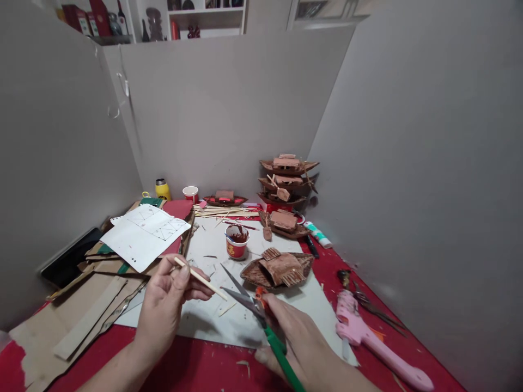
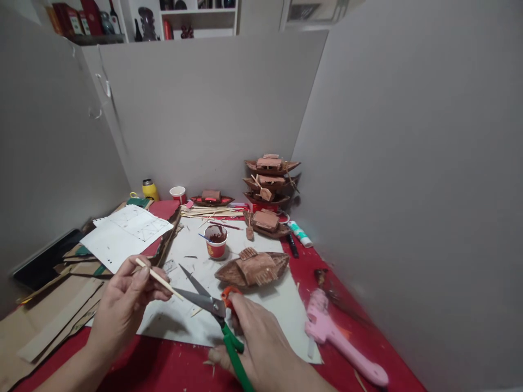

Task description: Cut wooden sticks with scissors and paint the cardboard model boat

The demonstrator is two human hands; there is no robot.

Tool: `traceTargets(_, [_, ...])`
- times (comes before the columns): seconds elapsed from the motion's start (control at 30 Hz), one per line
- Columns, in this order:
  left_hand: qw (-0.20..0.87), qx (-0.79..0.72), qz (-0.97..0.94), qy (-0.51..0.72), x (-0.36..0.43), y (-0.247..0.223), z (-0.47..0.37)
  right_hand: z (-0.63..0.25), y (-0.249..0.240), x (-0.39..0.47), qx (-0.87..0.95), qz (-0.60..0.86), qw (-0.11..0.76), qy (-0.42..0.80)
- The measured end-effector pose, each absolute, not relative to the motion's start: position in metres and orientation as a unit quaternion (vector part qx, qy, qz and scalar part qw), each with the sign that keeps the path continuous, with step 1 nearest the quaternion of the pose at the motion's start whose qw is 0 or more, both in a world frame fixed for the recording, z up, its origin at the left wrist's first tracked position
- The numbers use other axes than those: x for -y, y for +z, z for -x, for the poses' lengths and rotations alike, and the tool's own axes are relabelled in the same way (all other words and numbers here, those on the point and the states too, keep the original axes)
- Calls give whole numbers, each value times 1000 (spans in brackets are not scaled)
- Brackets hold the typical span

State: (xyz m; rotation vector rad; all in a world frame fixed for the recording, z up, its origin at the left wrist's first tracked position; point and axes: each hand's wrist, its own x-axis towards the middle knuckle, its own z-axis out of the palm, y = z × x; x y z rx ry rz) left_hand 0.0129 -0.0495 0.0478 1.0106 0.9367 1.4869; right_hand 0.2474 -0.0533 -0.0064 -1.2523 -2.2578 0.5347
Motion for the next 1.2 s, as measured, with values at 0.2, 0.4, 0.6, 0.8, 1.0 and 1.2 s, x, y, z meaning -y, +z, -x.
traceTargets(0.2, [463,-420,-449,638,56,43,-17,-245,-7,53,837,469,236,153])
traceTargets(0.4, [458,-435,-446,634,56,41,-19,-247,-10,52,840,476,237,110])
traceTargets(0.6, [442,-447,-429,648,59,48,-23,-246,-7,52,839,477,233,118])
traceTargets(0.8, [422,-454,-454,640,58,45,-18,-245,-6,51,838,477,233,127])
traceTargets(1.0, [416,-417,-472,656,54,35,-17,-248,-11,51,846,468,230,111])
traceTargets(1.2, [384,-419,-496,656,55,31,-17,-247,-12,49,852,459,234,89])
